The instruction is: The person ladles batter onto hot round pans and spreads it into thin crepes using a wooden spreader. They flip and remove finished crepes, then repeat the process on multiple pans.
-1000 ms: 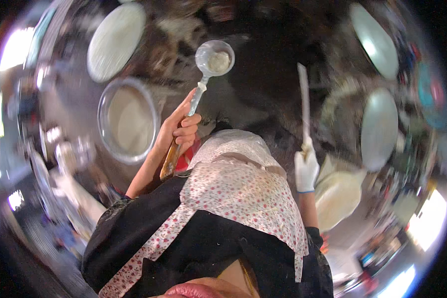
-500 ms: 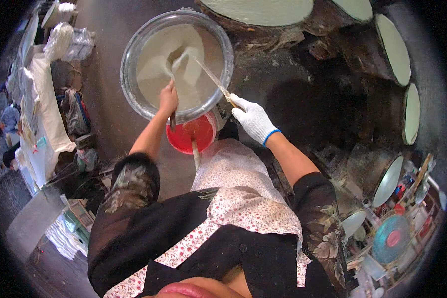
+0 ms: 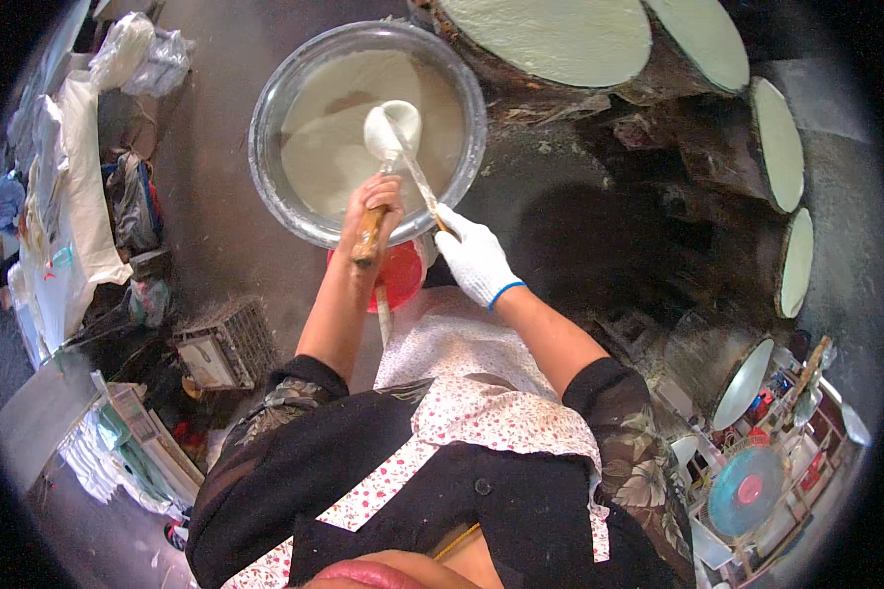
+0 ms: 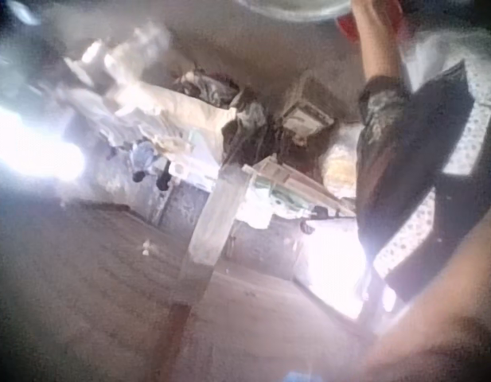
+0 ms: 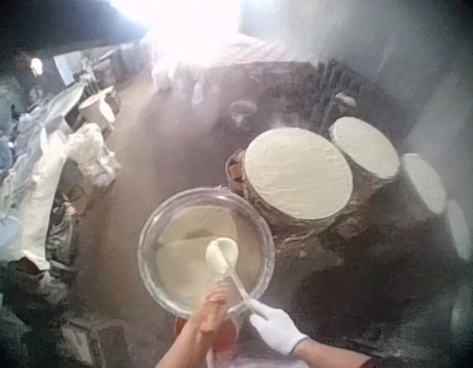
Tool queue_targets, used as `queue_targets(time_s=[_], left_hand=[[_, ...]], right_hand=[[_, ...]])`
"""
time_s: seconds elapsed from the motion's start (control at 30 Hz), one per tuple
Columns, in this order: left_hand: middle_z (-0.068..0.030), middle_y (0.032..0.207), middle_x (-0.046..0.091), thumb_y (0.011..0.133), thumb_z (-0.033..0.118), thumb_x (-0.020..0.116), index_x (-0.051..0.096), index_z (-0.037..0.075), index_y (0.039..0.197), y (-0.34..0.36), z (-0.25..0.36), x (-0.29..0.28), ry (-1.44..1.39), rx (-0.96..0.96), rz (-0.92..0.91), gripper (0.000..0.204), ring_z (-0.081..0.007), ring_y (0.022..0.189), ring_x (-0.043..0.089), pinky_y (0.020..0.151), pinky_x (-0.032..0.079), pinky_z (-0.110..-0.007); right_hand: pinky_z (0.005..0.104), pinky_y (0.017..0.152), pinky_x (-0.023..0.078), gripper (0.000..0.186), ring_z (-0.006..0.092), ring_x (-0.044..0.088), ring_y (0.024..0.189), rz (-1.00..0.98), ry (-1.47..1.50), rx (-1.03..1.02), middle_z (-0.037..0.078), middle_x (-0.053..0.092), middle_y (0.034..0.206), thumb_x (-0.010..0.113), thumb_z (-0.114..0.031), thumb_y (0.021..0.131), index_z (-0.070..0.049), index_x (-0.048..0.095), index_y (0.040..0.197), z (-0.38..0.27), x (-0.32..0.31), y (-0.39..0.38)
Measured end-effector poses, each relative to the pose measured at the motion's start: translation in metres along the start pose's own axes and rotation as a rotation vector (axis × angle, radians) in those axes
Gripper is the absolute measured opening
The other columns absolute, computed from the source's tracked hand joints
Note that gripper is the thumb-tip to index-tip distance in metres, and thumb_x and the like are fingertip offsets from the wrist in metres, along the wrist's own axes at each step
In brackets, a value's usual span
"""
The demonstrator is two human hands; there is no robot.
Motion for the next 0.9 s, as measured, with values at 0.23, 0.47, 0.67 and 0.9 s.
queue_targets(time_s=[0.23, 0.47, 0.67, 0.9], left_hand=[[0.0009, 0.074, 0.044, 0.117, 0.013, 0.033, 0.043, 0.005, 0.092, -0.071, -0.128, 0.155, 0.332, 0.073, -0.348, 0.028, -0.0042, 0.053, 0.047, 0.046, 0.045, -0.022], [-0.0029, 0.076, 0.047, 0.117, 0.022, 0.037, 0.044, 0.008, 0.081, -0.141, -0.226, 0.257, 0.642, 0.036, -0.569, 0.039, -0.0107, 0.054, 0.049, 0.047, 0.046, -0.027], [-0.0024, 0.078, 0.047, 0.116, 0.015, 0.037, 0.043, 0.004, 0.093, -0.142, -0.183, 0.204, 0.592, 0.159, -0.306, 0.026, -0.0115, 0.058, 0.05, 0.052, 0.048, -0.028], [-0.0014, 0.077, 0.046, 0.115, 0.012, 0.036, 0.044, 0.007, 0.086, -0.147, -0.142, 0.173, 0.256, 0.053, -0.175, 0.03, -0.0104, 0.054, 0.045, 0.051, 0.048, -0.028]], right_hand=[[0.0331, 0.116, 0.045, 0.05, 0.0216, 0.06, 0.138, 0.035, 0.199, -0.298, 0.021, 0.064, 0.149, 0.059, -0.007, 0.103, 0.005, 0.053, 0.151, -0.144, -0.044, -0.055], [0.0362, 0.106, 0.055, 0.053, 0.0331, 0.067, 0.131, 0.14, -0.031, -0.499, 0.025, 0.066, 0.143, 0.063, -0.005, 0.101, -0.001, 0.054, 0.153, -0.233, -0.093, -0.102], [0.0344, 0.106, 0.054, 0.056, 0.0281, 0.068, 0.131, 0.243, -0.015, -0.743, 0.023, 0.066, 0.144, 0.064, 0.001, 0.099, -0.002, 0.054, 0.154, -0.216, -0.099, -0.108], [0.0335, 0.118, 0.043, 0.053, 0.0189, 0.056, 0.139, 0.218, 0.269, -0.57, 0.019, 0.061, 0.153, 0.063, 0.0, 0.102, 0.005, 0.052, 0.154, -0.174, -0.107, -0.087]])
Point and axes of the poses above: each hand's wrist, its own y-axis towards the middle knuckle, its own x-axis out of the palm, z = x × y, the point moved 4 cm from there along y, towards the middle knuckle
